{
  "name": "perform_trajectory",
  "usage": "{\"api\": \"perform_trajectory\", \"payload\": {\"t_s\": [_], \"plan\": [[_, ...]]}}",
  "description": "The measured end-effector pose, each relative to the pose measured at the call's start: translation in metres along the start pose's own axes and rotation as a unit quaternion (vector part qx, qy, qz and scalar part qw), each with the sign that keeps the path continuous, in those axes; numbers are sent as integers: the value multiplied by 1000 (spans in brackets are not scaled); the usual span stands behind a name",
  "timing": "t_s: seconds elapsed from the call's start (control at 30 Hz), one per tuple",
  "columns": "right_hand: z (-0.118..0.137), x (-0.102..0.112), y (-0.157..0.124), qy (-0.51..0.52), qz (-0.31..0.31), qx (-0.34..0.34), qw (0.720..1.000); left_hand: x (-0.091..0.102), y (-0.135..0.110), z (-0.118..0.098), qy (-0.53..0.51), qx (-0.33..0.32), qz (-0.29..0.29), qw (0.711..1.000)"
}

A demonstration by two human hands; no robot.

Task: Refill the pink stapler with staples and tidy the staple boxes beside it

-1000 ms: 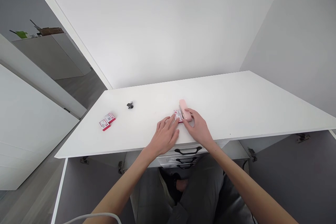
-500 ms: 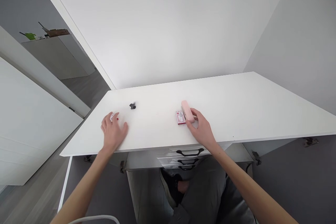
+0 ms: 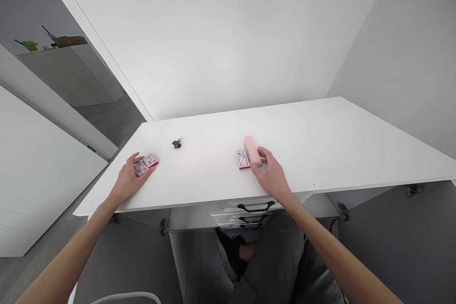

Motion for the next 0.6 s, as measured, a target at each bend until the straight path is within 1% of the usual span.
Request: {"api": "perform_trajectory", "payload": {"t_s": [0.17, 0.23, 0.3, 0.37, 0.4, 0.5, 0.6], "plan": [[0, 0, 0, -2, 0, 5, 1000, -2, -6, -13, -20, 15, -22, 999], [0, 0, 0, -1, -2, 4, 1000, -6, -12, -24, -39, 1, -23, 999], [2, 0, 0, 2, -2, -3, 1000, -11, -20, -41, -63, -32, -27, 997], [3, 1, 0, 8, 0, -14, 1000, -19, -29, -66, -86, -75, -29, 993], [4, 1, 0, 13, 1, -18, 1000, -23, -34, -81, -98, -101, -19, 990], [5, 2, 0, 29, 0, -26, 999, -37, -41, -132, -132, -175, 13, 976], [5, 2, 1, 35, -6, -37, 999, -52, -42, -182, -153, -222, 35, 962]]}}
Point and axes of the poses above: each hand's wrist, its own y-axis towards the middle knuckle, its own x-axis out of the back of the hand, z = x × y, the point moved 1 cm from there along y, towards the middle knuckle, and after that the axes turned 6 degrees about y, right-handed, at the moved point
